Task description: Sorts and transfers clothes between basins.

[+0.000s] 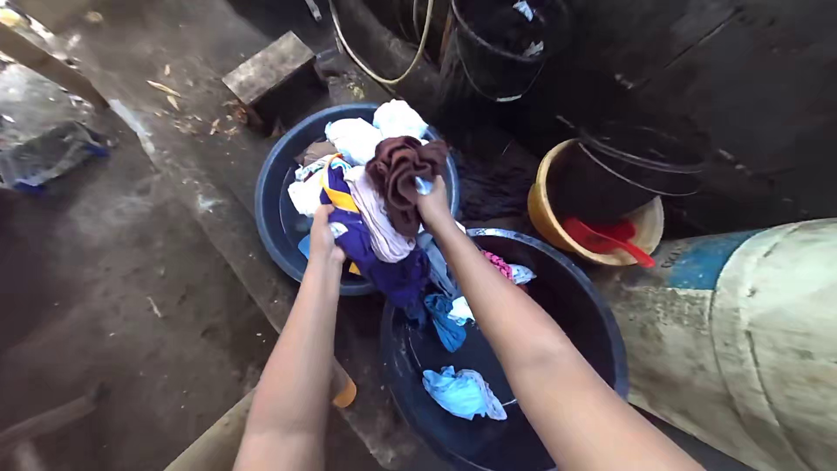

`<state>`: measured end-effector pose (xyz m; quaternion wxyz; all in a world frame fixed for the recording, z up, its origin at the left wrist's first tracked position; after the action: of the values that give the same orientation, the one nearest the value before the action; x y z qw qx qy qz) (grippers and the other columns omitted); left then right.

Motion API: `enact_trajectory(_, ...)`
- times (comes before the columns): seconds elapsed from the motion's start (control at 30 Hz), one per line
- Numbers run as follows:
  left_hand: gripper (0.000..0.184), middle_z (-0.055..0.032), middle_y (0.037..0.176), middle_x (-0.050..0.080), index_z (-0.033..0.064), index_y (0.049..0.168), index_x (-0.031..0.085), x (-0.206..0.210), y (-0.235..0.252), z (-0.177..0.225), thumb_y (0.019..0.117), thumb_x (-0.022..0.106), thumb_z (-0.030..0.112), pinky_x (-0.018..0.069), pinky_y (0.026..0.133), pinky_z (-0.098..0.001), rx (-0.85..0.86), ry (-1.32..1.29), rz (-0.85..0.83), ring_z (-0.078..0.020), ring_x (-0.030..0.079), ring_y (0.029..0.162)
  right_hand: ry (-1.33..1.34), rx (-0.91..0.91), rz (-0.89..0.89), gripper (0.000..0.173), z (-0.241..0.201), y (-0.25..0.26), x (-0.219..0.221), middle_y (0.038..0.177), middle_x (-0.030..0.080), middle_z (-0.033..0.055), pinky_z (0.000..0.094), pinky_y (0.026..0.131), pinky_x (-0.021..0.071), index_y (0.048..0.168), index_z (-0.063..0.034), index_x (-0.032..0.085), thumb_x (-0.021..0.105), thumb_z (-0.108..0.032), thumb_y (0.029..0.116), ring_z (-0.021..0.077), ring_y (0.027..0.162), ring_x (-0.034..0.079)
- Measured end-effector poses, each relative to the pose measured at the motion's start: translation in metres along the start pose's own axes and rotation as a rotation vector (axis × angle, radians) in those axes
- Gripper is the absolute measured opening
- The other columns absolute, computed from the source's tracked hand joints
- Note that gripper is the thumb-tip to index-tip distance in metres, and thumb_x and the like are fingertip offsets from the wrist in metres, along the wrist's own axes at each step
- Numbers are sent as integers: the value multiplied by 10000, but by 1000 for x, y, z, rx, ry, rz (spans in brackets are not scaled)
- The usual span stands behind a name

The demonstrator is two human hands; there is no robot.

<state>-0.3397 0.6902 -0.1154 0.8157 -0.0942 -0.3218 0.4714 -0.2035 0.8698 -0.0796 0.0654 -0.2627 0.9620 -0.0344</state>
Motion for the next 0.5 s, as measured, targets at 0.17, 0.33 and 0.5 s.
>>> enact_trajectory(0.17, 416, -155, 1214, 654, 25, 1370, 518, -87, 90, -74, 1060, 527, 303, 561, 936, -430, -120, 271, 206, -224, 655, 1094, 79, 264, -5, 786, 140, 39, 53, 1395, 572, 231, 457, 1100, 485, 1502, 6, 376, 804, -156, 863, 280, 1293, 575)
enact_trajectory(0.33, 810, -303, 1610, 299, 47, 1642, 129, -124, 74, -125, 1040, 582, 344, 367, 1141, -624, -148, 780, 226, -442, 366, 1457, -368, 88, -166, 651, 147, -33, 27, 1541, 443, 267, 524, 1143, 428, 1521, 23, 427, 701, -155, 958, 387, 1404, 477)
enact_trajectory(0.5, 626, -371, 1499, 369, -117, 1522, 301, -66, -80, -152, 1000, 588, 76, 441, 1087, -413, 125, 745, 391, -397, 469, 1329, -532, 35, 179, 355, 181, -162, -106, 1400, 566, 274, 552, 1104, 452, 1210, 50, 687, 656, -157, 923, 405, 1324, 538)
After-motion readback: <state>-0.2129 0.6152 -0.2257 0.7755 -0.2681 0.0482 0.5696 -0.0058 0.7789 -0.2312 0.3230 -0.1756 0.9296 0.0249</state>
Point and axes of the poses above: each hand's wrist, its own y-axis towards the middle knuckle, its own x-axis out of the palm, z = x × y, the point moved 10 cm from there along y, towards the middle knuckle
